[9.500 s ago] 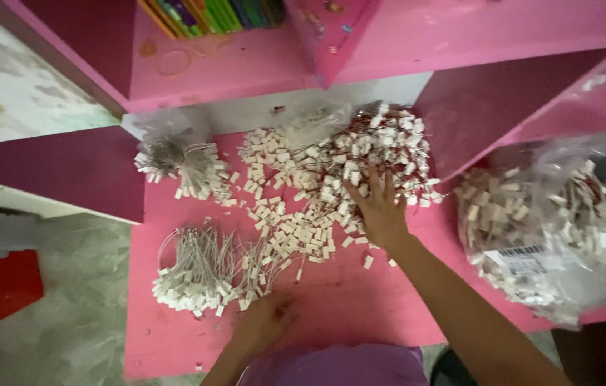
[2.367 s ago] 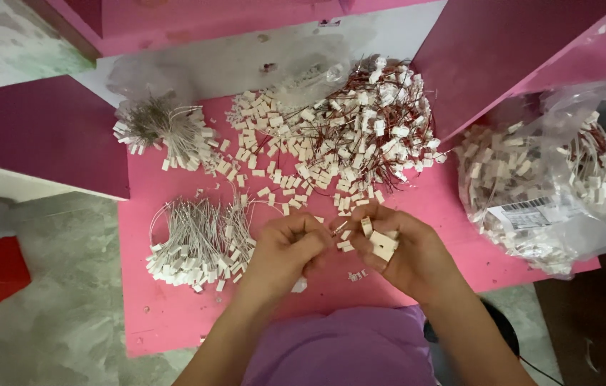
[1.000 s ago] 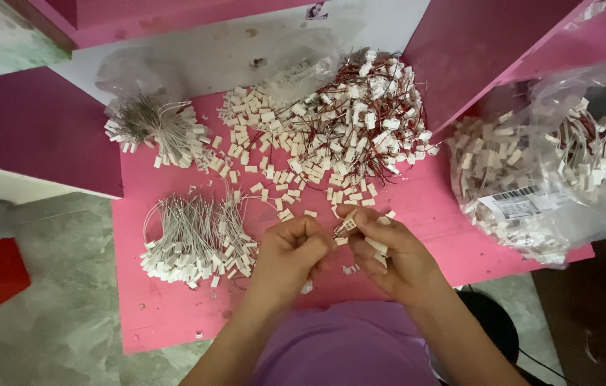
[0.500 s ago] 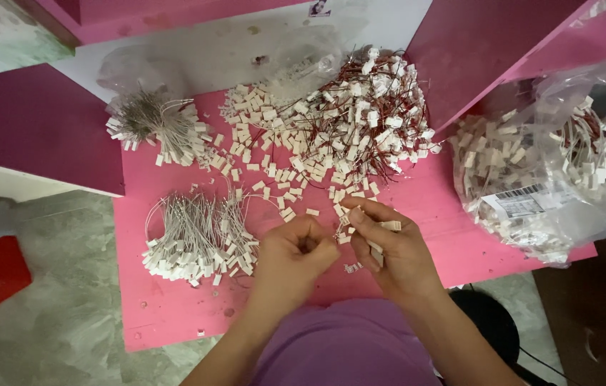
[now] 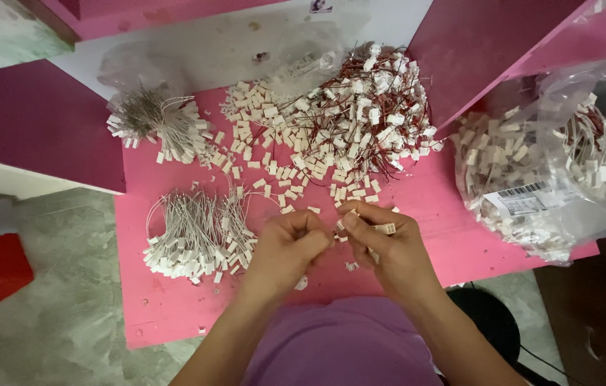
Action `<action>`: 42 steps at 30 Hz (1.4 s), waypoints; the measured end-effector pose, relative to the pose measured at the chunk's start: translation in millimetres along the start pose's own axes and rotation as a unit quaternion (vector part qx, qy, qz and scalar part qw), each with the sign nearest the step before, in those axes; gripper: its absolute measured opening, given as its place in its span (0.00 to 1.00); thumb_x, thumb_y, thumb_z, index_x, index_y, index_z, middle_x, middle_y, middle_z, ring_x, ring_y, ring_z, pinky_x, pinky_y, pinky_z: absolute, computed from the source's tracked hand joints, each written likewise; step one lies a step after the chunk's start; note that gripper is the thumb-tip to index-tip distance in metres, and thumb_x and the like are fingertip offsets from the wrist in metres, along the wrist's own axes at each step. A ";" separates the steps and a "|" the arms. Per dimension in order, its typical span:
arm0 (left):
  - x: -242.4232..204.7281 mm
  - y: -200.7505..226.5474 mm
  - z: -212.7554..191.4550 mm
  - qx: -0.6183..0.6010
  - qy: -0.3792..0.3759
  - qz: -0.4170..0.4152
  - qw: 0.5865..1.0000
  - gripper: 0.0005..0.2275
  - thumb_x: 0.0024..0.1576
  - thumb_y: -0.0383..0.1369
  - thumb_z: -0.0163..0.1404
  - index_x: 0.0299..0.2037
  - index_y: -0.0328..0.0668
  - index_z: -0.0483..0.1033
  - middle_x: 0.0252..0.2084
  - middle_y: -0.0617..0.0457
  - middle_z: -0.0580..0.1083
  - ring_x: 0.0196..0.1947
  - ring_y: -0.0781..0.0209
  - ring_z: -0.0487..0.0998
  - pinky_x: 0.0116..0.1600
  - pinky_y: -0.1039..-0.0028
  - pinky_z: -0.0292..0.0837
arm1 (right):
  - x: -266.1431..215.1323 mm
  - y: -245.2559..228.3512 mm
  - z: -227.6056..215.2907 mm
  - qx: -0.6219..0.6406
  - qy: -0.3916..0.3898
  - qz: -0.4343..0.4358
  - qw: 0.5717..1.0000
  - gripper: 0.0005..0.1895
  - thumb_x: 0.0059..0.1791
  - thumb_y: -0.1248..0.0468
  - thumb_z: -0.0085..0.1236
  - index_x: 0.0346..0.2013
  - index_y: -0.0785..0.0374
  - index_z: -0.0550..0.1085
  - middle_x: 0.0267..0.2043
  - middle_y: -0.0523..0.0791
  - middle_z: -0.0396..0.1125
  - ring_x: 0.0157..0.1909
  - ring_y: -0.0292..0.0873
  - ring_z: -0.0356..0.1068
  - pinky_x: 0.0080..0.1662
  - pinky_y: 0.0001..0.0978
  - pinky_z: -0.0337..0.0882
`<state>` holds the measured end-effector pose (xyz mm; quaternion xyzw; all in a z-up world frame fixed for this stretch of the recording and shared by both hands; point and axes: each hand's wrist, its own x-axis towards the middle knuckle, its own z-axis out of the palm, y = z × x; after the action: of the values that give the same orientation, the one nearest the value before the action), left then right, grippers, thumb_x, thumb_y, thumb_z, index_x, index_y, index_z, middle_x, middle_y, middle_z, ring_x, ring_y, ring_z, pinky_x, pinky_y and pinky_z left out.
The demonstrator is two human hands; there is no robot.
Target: Manually sort and inspect small electrical wire connectors at a production workstation.
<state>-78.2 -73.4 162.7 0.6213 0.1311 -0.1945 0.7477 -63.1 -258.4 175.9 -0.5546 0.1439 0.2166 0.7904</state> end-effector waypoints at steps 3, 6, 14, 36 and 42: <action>1.4 3.1 -2.7 0.007 0.002 0.006 1.000 0.04 0.54 0.28 0.53 0.28 0.38 0.78 0.22 0.60 0.73 0.20 0.74 0.68 0.25 0.81 0.63 | 2.7 6.8 -7.2 -0.002 -0.024 -0.004 1.000 0.18 0.51 0.62 0.61 0.50 0.73 0.79 0.22 0.41 0.64 0.19 0.32 0.54 0.23 0.25 0.52; 3.2 3.1 1.0 0.058 -0.003 0.015 0.998 0.04 0.53 0.28 0.53 0.28 0.38 0.79 0.20 0.60 0.71 0.18 0.74 0.66 0.23 0.80 0.60 | -0.7 0.9 2.6 0.028 0.008 0.068 0.997 0.17 0.50 0.63 0.59 0.49 0.72 0.77 0.26 0.43 0.70 0.20 0.33 0.56 0.24 0.26 0.54; 2.6 11.4 5.6 0.062 0.013 0.024 0.998 0.06 0.54 0.29 0.55 0.26 0.37 0.76 0.20 0.61 0.70 0.19 0.74 0.65 0.23 0.79 0.58 | -3.7 4.5 11.5 0.029 -0.008 0.006 1.000 0.16 0.52 0.61 0.59 0.49 0.70 0.79 0.24 0.42 0.65 0.20 0.32 0.56 0.23 0.26 0.54; 59.1 -97.5 16.9 0.469 -0.097 -0.057 0.876 0.15 0.58 0.45 0.53 0.49 0.49 0.80 0.42 0.45 0.80 0.42 0.47 0.81 0.47 0.57 0.75 | 31.5 11.0 -92.0 -0.024 0.086 0.010 0.996 0.09 0.51 0.64 0.56 0.40 0.67 0.77 0.25 0.44 0.68 0.17 0.31 0.50 0.20 0.23 0.47; 92.4 -215.9 41.0 0.620 -0.132 0.119 0.764 0.16 0.55 0.43 0.52 0.47 0.42 0.78 0.56 0.43 0.72 0.44 0.43 0.80 0.42 0.51 0.77 | 29.5 10.8 -106.5 0.025 0.116 0.044 0.992 0.05 0.51 0.68 0.54 0.39 0.67 0.74 0.26 0.44 0.66 0.19 0.31 0.53 0.22 0.23 0.49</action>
<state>-95.8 -158.3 -59.3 0.9283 -0.1937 -0.2228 0.2260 -41.6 -349.9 116.8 -0.5486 0.2643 0.1822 0.7720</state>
